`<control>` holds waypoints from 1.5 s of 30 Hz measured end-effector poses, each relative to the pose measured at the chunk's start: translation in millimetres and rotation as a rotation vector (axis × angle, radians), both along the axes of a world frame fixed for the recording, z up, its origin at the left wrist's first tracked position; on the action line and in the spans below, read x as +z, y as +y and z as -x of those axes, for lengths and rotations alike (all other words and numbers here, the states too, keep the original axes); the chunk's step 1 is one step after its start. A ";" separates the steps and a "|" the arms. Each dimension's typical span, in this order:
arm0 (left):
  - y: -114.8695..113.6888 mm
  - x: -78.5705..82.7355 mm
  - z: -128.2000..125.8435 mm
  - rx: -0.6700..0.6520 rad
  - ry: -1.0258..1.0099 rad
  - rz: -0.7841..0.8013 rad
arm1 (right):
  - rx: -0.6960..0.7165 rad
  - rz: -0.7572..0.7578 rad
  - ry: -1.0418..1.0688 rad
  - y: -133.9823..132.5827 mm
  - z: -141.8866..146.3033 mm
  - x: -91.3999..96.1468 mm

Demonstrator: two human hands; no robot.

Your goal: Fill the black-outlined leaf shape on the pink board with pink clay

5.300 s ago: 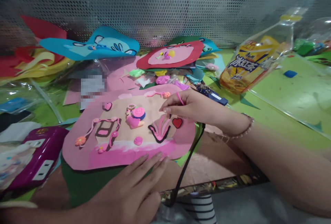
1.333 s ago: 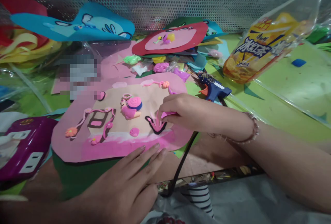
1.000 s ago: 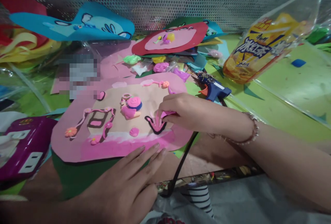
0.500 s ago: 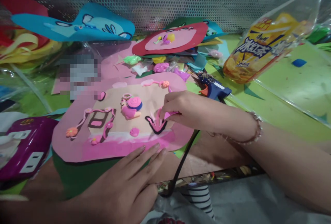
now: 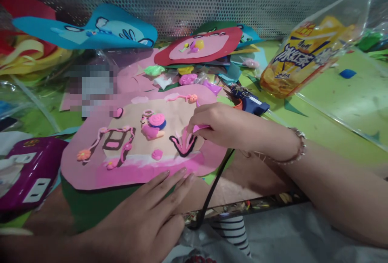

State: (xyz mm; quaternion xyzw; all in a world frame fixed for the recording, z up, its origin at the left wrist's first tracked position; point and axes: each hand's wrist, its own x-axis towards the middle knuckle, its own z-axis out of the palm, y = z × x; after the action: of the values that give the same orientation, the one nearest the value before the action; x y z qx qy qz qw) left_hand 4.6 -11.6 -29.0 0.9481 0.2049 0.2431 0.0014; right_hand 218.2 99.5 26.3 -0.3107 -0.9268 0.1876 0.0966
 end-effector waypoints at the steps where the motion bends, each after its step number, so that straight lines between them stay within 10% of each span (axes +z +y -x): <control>1: -0.4 0.3 0.6 0.002 0.000 -0.004 | -0.006 -0.004 -0.005 0.2 0.1 -0.1; 45: -0.7 3.8 1.4 -0.025 0.036 0.037 | 0.070 -0.049 -0.156 -3.6 -5.4 -6.7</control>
State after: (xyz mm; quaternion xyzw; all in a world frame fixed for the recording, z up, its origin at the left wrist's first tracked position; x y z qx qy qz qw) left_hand 3.2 -12.3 -25.2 0.9545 0.1976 0.2224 0.0182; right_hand 223.6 95.9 19.7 -0.2895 -0.9460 0.1435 0.0252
